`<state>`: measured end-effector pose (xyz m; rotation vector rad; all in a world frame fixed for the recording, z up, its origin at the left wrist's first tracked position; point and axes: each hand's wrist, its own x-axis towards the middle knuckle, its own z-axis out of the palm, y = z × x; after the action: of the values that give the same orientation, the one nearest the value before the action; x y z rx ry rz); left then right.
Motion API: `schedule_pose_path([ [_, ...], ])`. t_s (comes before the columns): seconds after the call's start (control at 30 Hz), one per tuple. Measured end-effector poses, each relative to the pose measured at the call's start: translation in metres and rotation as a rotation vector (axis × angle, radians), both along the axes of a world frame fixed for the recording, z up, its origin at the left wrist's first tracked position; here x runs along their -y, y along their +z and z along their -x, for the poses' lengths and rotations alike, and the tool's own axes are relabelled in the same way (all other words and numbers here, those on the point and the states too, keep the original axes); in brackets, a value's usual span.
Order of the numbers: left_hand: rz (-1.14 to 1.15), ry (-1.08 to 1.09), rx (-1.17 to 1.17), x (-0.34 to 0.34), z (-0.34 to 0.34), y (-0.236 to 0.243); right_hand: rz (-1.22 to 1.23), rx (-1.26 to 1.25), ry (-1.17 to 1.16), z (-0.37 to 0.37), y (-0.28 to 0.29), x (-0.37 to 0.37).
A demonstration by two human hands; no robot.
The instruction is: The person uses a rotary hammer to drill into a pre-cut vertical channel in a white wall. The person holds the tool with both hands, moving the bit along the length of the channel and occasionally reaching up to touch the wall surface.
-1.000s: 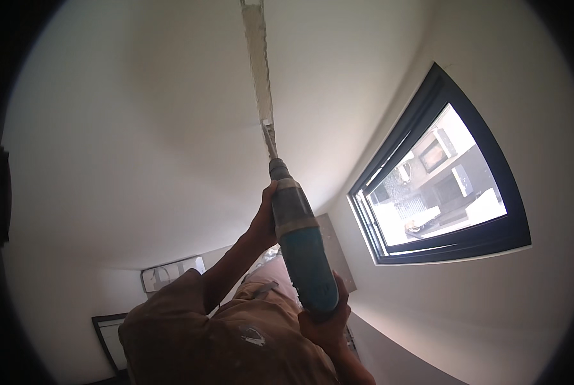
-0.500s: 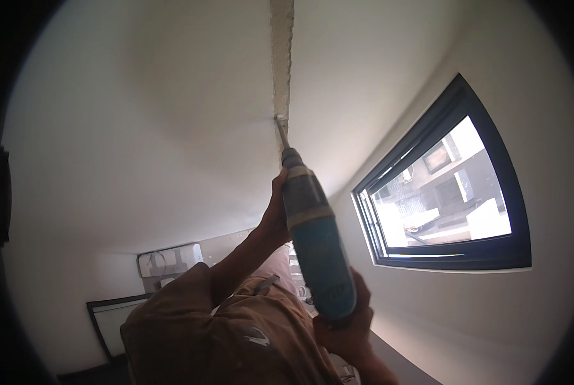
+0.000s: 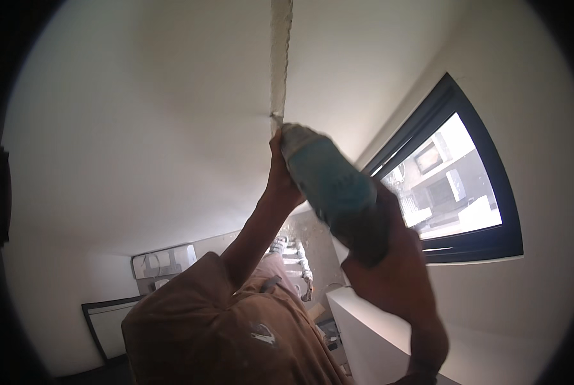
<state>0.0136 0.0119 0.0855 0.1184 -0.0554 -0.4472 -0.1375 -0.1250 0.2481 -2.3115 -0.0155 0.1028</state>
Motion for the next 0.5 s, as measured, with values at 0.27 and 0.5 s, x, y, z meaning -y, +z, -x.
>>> schedule_pose_path([
  [0.27,-0.291,-0.103,-0.179,0.014,0.051,-0.038,-0.358,0.074,-0.268,0.086,-0.105,0.011],
  [0.5,-0.390,-0.120,-0.124,0.018,0.055,-0.040,-0.494,0.180,-0.308,0.103,-0.148,0.018],
])
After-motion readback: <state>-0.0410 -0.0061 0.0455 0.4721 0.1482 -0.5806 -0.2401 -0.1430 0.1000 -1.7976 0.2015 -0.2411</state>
